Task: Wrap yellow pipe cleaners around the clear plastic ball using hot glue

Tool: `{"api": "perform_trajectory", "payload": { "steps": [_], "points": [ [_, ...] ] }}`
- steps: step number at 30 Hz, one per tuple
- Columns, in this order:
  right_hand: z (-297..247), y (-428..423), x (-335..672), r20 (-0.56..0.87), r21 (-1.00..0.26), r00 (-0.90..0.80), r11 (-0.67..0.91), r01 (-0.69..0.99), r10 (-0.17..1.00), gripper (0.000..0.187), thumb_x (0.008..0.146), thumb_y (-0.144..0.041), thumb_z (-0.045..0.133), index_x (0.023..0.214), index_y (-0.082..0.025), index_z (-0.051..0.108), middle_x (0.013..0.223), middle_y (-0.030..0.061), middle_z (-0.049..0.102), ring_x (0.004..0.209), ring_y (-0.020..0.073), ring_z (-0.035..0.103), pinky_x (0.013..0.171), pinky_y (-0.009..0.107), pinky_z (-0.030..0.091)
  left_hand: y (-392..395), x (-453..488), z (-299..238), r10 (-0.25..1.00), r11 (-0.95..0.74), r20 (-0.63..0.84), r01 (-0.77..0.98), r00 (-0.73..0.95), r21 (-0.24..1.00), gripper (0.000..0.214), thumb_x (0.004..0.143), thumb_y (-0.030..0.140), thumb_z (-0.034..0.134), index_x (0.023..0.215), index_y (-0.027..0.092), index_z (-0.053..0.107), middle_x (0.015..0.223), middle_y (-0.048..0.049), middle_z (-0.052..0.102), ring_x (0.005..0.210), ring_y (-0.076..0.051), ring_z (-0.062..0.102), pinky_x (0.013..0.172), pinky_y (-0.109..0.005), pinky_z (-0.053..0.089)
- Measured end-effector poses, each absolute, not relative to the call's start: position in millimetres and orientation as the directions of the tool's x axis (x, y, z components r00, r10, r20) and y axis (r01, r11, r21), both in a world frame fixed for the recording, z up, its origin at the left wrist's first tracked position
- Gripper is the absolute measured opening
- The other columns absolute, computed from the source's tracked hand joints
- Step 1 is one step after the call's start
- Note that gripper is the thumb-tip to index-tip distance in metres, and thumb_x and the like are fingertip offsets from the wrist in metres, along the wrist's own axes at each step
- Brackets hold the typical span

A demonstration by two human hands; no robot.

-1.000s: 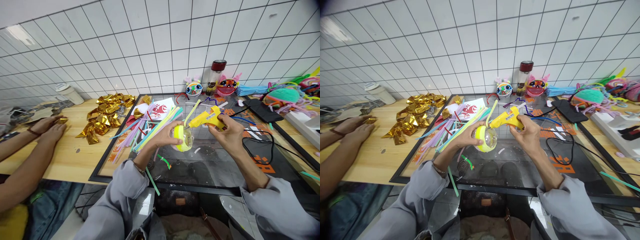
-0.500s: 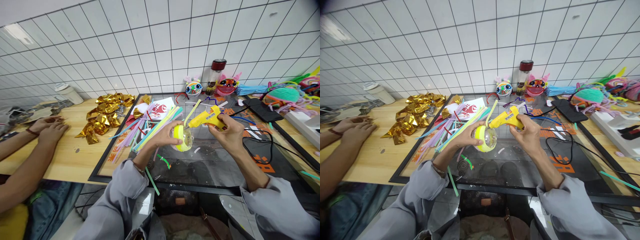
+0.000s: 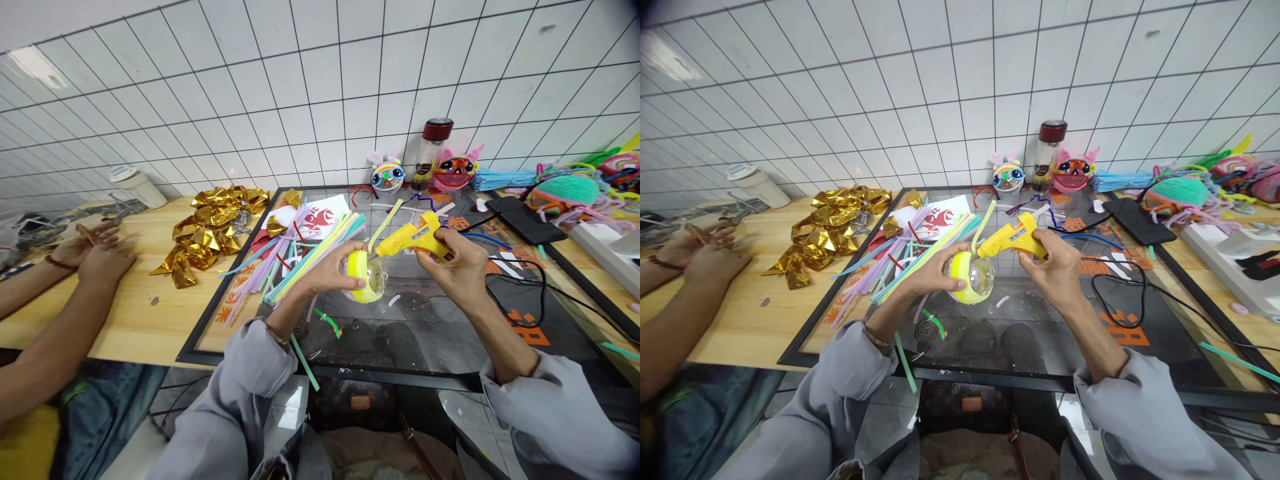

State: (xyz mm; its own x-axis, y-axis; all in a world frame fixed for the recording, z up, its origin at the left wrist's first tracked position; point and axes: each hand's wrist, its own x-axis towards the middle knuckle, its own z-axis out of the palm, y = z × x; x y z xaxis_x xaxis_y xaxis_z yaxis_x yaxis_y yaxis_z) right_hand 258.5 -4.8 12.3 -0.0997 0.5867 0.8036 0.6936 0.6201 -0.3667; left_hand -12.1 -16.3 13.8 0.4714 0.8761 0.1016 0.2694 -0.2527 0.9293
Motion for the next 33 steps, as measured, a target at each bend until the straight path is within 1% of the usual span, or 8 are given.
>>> {"api": "perform_trajectory", "payload": {
  "steps": [5, 13, 19, 25, 28, 30, 32, 33],
  "points": [
    [10, -3, 257, 0.814, -0.368, -0.085, 0.623, 0.691, 0.575, 0.016, 0.080, -0.035, 0.068, 0.089, -0.022, 0.063, 0.078, 0.0042, 0.070, 0.062, 0.0190, 0.062, 0.056, 0.031, 0.046, -17, -11, 14, 0.874, -0.232, 0.092, 0.244, 0.477, 0.942, 0.081, 0.058, 0.043, 0.084, 0.128, 0.014, 0.056, 0.125, -0.0103, 0.062, 0.113, -0.029, 0.058, 0.100, -0.038, 0.045],
    [11, -5, 257, 0.786, -0.397, -0.067, 0.585, 0.707, 0.614, 0.018, 0.080, -0.038, 0.066, 0.090, -0.023, 0.063, 0.080, 0.0049, 0.071, 0.064, 0.0193, 0.062, 0.060, 0.032, 0.048, -17, -11, 13, 0.875, -0.226, 0.093, 0.230, 0.476, 0.947, 0.082, 0.058, 0.043, 0.083, 0.129, 0.013, 0.054, 0.131, -0.0126, 0.059, 0.118, -0.031, 0.056, 0.103, -0.040, 0.044],
    [15, -7, 258, 0.783, -0.410, -0.089, 0.618, 0.671, 0.616, 0.019, 0.079, -0.038, 0.068, 0.088, -0.021, 0.064, 0.076, 0.0035, 0.070, 0.059, 0.0170, 0.059, 0.055, 0.029, 0.044, -17, -12, 15, 0.876, -0.236, 0.091, 0.257, 0.473, 0.937, 0.081, 0.059, 0.044, 0.082, 0.129, 0.013, 0.055, 0.124, -0.0108, 0.062, 0.113, -0.031, 0.058, 0.102, -0.041, 0.044],
    [18, -9, 257, 0.745, -0.447, -0.109, 0.614, 0.651, 0.658, 0.020, 0.077, -0.040, 0.068, 0.084, -0.021, 0.065, 0.072, 0.0026, 0.068, 0.056, 0.0155, 0.056, 0.055, 0.029, 0.043, -17, -13, 14, 0.876, -0.253, 0.106, 0.260, 0.471, 0.932, 0.080, 0.060, 0.049, 0.083, 0.129, 0.016, 0.057, 0.126, -0.0094, 0.063, 0.113, -0.030, 0.059, 0.102, -0.040, 0.045],
    [19, -8, 257, 0.678, -0.512, -0.092, 0.558, 0.653, 0.730, 0.023, 0.075, -0.041, 0.066, 0.085, -0.021, 0.066, 0.074, 0.0026, 0.069, 0.059, 0.0166, 0.058, 0.058, 0.029, 0.045, -16, -13, 14, 0.872, -0.254, 0.106, 0.256, 0.478, 0.933, 0.084, 0.059, 0.053, 0.084, 0.129, 0.016, 0.057, 0.129, -0.0098, 0.062, 0.114, -0.031, 0.059, 0.102, -0.039, 0.045],
    [19, -5, 261, 0.595, -0.552, -0.045, 0.448, 0.704, 0.803, 0.027, 0.074, -0.042, 0.065, 0.089, -0.019, 0.067, 0.075, 0.0033, 0.068, 0.062, 0.0180, 0.059, 0.059, 0.030, 0.045, -15, -13, 14, 0.874, -0.243, 0.095, 0.260, 0.477, 0.935, 0.085, 0.059, 0.054, 0.084, 0.129, 0.015, 0.056, 0.128, -0.0101, 0.062, 0.115, -0.031, 0.059, 0.103, -0.039, 0.045],
    [20, -1, 268, 0.470, -0.525, -0.029, 0.306, 0.794, 0.882, 0.028, 0.074, -0.041, 0.064, 0.089, -0.018, 0.069, 0.076, 0.0050, 0.068, 0.066, 0.0198, 0.060, 0.060, 0.030, 0.043, -15, -13, 14, 0.876, -0.241, 0.092, 0.264, 0.474, 0.934, 0.085, 0.059, 0.055, 0.083, 0.129, 0.015, 0.056, 0.128, -0.0105, 0.062, 0.115, -0.031, 0.059, 0.103, -0.040, 0.045],
    [21, 2, 273, 0.391, -0.475, -0.055, 0.252, 0.843, 0.919, 0.027, 0.074, -0.041, 0.065, 0.087, -0.017, 0.070, 0.076, 0.0062, 0.067, 0.067, 0.0208, 0.061, 0.061, 0.031, 0.042, -15, -13, 14, 0.877, -0.243, 0.095, 0.264, 0.471, 0.934, 0.085, 0.059, 0.056, 0.083, 0.129, 0.015, 0.056, 0.128, -0.0105, 0.062, 0.115, -0.031, 0.059, 0.103, -0.040, 0.045]
  ]
}}
